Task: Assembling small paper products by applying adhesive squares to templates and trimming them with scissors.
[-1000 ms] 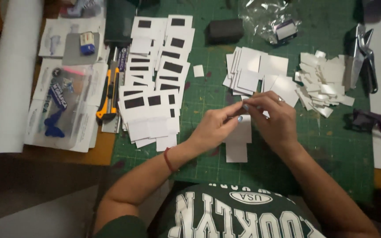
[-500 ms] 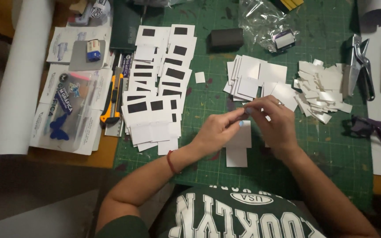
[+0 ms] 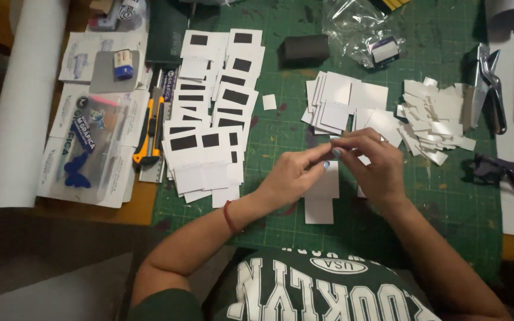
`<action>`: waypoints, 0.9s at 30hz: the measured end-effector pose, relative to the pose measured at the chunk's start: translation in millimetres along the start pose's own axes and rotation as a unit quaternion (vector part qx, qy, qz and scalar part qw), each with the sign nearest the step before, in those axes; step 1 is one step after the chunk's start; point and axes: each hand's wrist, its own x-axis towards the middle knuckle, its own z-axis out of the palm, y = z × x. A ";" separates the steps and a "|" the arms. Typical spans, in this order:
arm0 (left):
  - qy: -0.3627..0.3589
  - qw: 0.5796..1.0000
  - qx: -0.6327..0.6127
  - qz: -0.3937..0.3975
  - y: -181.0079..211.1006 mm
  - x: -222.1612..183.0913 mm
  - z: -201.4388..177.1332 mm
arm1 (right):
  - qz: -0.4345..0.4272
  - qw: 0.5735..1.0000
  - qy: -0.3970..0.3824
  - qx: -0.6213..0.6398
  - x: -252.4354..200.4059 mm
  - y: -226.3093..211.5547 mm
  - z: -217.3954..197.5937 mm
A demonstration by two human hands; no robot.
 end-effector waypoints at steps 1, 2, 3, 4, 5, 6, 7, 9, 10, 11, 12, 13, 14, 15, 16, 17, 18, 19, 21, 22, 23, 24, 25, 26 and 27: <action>0.003 1.000 -0.003 0.006 -4.6 1.8 0.1 | -0.006 1.000 -0.004 -0.001 0.7 1.6 -0.3; 0.004 1.000 -0.002 0.009 -0.9 1.2 -0.6 | -0.008 1.000 -0.003 -0.001 0.9 3.5 -0.3; 0.002 1.000 -0.006 0.003 2.7 0.7 -1.0 | -0.009 1.000 -0.003 0.000 1.1 5.5 -0.5; -0.002 1.000 -0.012 -0.005 6.6 -2.0 -0.4 | -0.005 1.000 -0.003 0.002 -1.6 6.6 -0.5; -0.003 1.000 -0.012 -0.006 3.2 0.7 -0.1 | -0.004 1.000 -0.002 0.002 1.1 2.3 -0.7; 0.000 1.000 -0.010 -0.002 -0.2 2.2 0.7 | -0.003 1.000 -0.002 0.003 2.3 -2.7 -0.9; 0.003 1.000 -0.007 0.002 -3.6 3.6 1.6 | -0.001 1.000 -0.002 0.004 3.5 -7.6 -1.1; -0.001 1.000 0.007 0.005 -4.1 3.0 1.9 | 0.000 1.000 0.001 0.001 0.7 -6.3 -0.4; -0.001 1.000 0.024 0.009 -4.1 3.2 1.5 | -0.002 1.000 0.002 0.000 0.5 -5.6 0.1; -0.001 1.000 0.024 0.010 -7.8 3.3 3.6 | -0.003 1.000 0.003 -0.001 -1.1 -2.9 1.7; 0.003 0.997 0.068 0.034 -11.1 2.3 6.3 | -0.022 0.999 0.014 -0.022 -3.1 -0.5 3.2; 0.008 0.992 0.113 0.059 -14.3 1.3 9.0 | -0.041 0.998 0.026 -0.042 -5.1 1.8 4.7; 0.008 0.992 0.114 0.061 -9.9 1.7 8.3 | -0.042 0.998 0.027 -0.043 -4.2 2.3 5.1; 0.011 0.987 0.137 0.081 -5.6 2.0 7.8 | -0.061 0.996 0.033 -0.062 -3.3 2.9 5.4; 0.012 0.982 0.159 0.100 -0.9 0.3 9.2 | -0.075 0.993 0.038 -0.081 -5.6 2.5 5.1; 0.010 0.983 0.157 0.099 -3.1 -2.3 12.8 | -0.074 0.993 0.038 -0.082 -9.1 2.2 3.9; 0.011 0.983 0.154 0.101 -5.6 -1.4 13.4 | -0.080 0.992 0.040 -0.088 -7.3 3.3 3.6; 0.011 0.983 0.150 0.102 -8.0 -0.3 14.1 | -0.085 0.991 0.043 -0.094 -5.4 4.4 3.0; 0.011 0.980 0.163 0.115 -7.5 2.9 13.8 | -0.087 0.992 0.049 -0.073 -1.8 4.9 3.9; 0.012 0.978 0.172 0.118 -7.1 -2.8 16.8 | -0.082 0.994 0.048 -0.048 -6.4 3.5 5.5; 0.011 0.979 0.170 0.114 -10.0 -5.8 19.3 | -0.078 0.995 0.045 -0.047 -10.5 3.9 5.6; 0.016 0.976 0.182 0.122 -12.8 -3.8 18.9 | -0.081 0.994 0.047 -0.063 -8.8 5.6 5.5; 0.020 0.972 0.195 0.130 -14.9 -1.9 18.6 | -0.084 0.992 0.049 -0.079 -6.9 6.8 5.0; 0.020 0.971 0.197 0.134 -14.4 -1.9 17.4 | -0.088 0.992 0.052 -0.080 -5.6 7.2 5.3; 0.021 0.972 0.195 0.131 -14.0 -2.3 16.5 | -0.085 0.993 0.053 -0.069 -4.7 7.7 5.6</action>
